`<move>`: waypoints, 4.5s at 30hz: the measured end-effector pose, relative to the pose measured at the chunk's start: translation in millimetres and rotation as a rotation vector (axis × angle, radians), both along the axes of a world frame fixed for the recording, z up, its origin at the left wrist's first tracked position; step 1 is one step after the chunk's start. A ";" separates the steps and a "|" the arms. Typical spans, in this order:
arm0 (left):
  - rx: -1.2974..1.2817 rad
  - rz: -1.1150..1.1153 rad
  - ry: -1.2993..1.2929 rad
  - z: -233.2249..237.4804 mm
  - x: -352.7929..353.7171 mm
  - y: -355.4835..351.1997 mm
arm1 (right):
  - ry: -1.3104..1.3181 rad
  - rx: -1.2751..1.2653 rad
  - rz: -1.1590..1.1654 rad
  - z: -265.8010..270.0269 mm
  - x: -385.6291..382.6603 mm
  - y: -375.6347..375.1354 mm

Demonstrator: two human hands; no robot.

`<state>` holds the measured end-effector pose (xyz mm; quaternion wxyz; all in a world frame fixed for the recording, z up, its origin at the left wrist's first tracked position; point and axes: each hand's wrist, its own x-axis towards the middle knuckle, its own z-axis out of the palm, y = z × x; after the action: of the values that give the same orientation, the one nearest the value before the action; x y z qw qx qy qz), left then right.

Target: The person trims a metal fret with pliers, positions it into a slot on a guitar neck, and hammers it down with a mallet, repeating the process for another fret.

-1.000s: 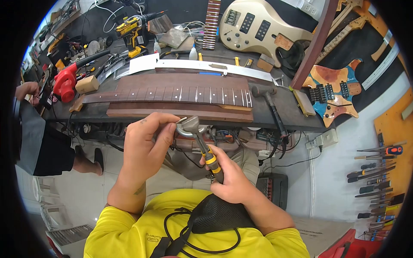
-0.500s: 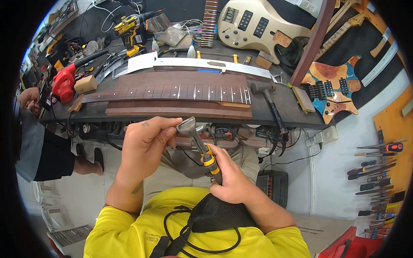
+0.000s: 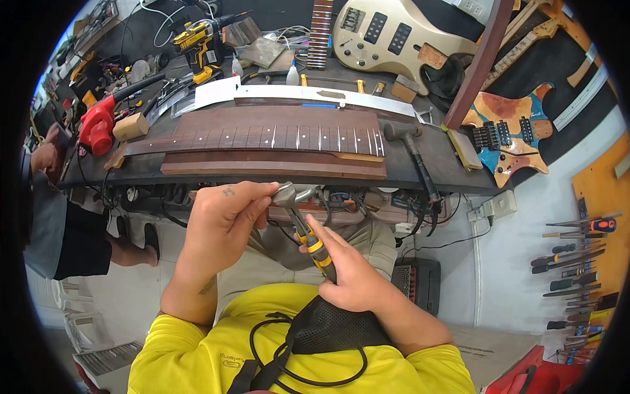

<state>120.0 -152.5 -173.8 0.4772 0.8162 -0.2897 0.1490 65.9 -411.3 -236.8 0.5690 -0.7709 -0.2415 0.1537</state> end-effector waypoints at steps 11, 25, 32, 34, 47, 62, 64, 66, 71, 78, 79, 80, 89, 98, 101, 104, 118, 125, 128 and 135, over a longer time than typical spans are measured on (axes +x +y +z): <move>0.011 -0.003 -0.050 -8.7 4.6 4.3 | -0.153 -0.072 -0.094 -3.0 -0.8 2.3; -1.002 -0.504 0.635 -63.0 34.8 -18.1 | 0.304 0.117 -0.088 -11.2 3.7 6.2; -1.019 -1.179 0.886 -90.1 42.2 -45.9 | 0.368 0.313 -0.059 -29.2 4.7 9.1; -1.120 -1.195 0.917 -82.8 38.5 -52.7 | 0.366 0.371 -0.066 -30.2 3.5 9.4; -1.071 -1.187 0.929 -76.0 30.6 -57.8 | 0.421 0.378 -0.023 -19.6 -3.3 8.8; -0.944 -0.812 0.870 -76.4 43.7 5.1 | 0.014 -0.085 -0.113 -4.7 9.7 -7.6; -0.584 -0.731 0.957 -61.6 35.3 24.0 | -0.093 -0.142 -0.125 -4.8 10.2 -12.7; -0.686 -0.746 1.016 -65.9 28.0 22.6 | -0.199 -0.268 -0.102 -1.9 11.0 -16.7; -0.929 -0.950 1.003 -89.3 21.5 8.8 | -0.369 -0.352 -0.109 6.1 9.0 -25.2; -1.123 -1.047 0.798 -85.7 11.5 -5.8 | -0.287 -0.443 -0.646 37.0 36.1 -92.4; -1.100 -1.015 0.885 -95.7 15.2 -3.2 | -0.338 -0.517 -0.814 46.3 47.7 -107.7; -1.073 -0.984 0.972 -103.4 18.3 -3.2 | -0.402 -0.689 -0.942 41.4 64.3 -133.3; -1.158 -0.781 1.227 -126.2 30.5 -50.4 | -0.583 -1.455 -1.258 13.8 132.6 -177.9; -1.104 -0.859 1.191 -107.9 53.3 -79.7 | -0.570 -0.373 -0.114 69.7 78.8 -35.9; -1.114 -0.869 1.179 -107.2 57.5 -81.5 | -0.516 -0.391 -0.104 71.8 81.1 -27.3; -1.108 -0.883 1.185 -110.6 61.6 -80.4 | -0.483 -0.418 -0.090 77.8 87.5 -21.2; -0.877 -0.729 1.326 -152.0 59.4 -63.8 | -0.336 -0.578 -0.117 59.6 210.4 -93.6; -0.925 -0.678 1.275 -157.5 67.4 -49.6 | -0.244 -0.541 -0.157 54.6 209.0 -90.5; -0.932 -0.697 1.280 -162.9 67.1 -51.6 | -0.220 -0.550 -0.188 54.8 208.2 -89.6; -0.971 -0.773 1.293 -164.0 63.8 -53.8 | -0.200 -0.648 -0.168 62.7 210.9 -86.9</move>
<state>183.8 -206.3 -337.9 0.8567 0.2944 -0.1238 -0.4051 276.7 -498.2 -174.1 0.2789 -0.9399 -0.1703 0.0988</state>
